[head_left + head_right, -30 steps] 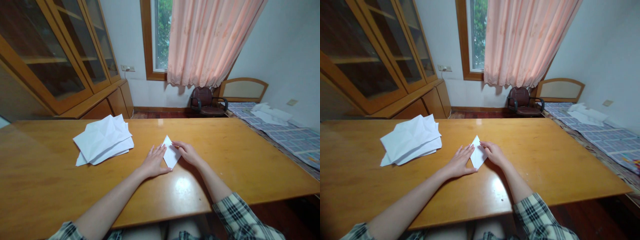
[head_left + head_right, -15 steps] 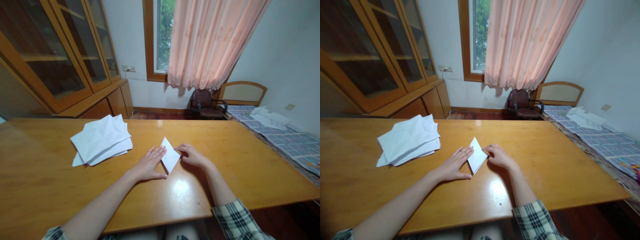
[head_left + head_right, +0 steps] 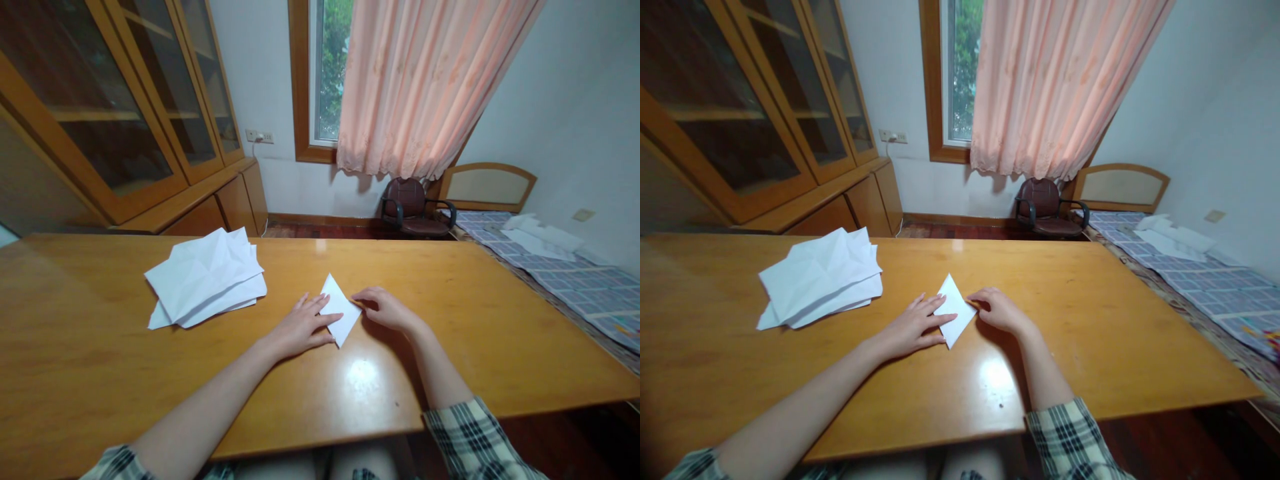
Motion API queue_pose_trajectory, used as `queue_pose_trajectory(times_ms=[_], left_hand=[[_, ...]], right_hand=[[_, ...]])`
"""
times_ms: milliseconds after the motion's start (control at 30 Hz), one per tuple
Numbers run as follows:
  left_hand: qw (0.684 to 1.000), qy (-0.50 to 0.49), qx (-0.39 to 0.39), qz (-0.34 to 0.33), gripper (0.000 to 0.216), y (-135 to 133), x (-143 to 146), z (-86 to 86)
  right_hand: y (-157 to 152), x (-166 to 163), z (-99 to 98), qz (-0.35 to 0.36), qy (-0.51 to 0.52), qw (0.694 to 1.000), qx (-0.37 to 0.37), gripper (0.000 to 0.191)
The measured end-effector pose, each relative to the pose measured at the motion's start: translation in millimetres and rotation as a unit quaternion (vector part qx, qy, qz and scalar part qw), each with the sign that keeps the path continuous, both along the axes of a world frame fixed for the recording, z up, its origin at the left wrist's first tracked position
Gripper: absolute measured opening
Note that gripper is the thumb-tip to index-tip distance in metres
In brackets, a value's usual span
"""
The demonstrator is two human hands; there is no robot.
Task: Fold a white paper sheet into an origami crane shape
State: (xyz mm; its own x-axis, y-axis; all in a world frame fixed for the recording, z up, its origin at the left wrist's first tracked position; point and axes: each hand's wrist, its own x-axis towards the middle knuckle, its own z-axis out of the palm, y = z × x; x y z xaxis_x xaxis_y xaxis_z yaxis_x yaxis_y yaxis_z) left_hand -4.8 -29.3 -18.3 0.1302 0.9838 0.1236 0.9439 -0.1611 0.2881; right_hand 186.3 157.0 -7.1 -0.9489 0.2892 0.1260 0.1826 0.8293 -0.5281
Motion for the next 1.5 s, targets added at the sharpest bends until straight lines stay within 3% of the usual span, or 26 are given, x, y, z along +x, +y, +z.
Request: queue_pose_trajectory(times_ms=[167,333,567,800,1000,1400,1500], left_hand=[[1.0,0.001,0.024,0.001,0.039,2.3,-14.0,-5.1],[0.999,-0.006,0.051,-0.015,0.054,3.3,-23.7,-5.4],[0.996,-0.048,0.081,0.002,0.034,6.1,-24.8,-7.2],[0.986,-0.093,0.12,0.062,0.033,10.6,-19.5,-7.8],[0.973,-0.131,0.175,0.076,0.032,15.8,-19.7,-14.4],[0.97,-0.132,0.198,0.048,0.029,18.9,-18.9,-17.0],[0.968,-0.145,0.186,0.08,0.036,21.4,-20.1,-21.3]], right_hand=[[-1.7,-0.3,2.0,-0.029,0.012,0.999,-0.032,0.05],[-8.6,0.8,11.2,0.0,0.005,0.998,-0.058,0.046],[-15.1,-1.2,15.3,0.004,0.025,0.998,-0.06,0.035],[-23.9,-15.7,3.8,-0.097,0.078,0.992,-0.025,0.025],[-31.5,-30.7,-10.6,-0.17,0.128,0.976,-0.031,0.019],[-37.4,-42.1,-20.3,-0.2,0.136,0.97,0.035,0.022],[-39.2,-42.4,-21.9,-0.181,0.118,0.974,0.067,0.021]])
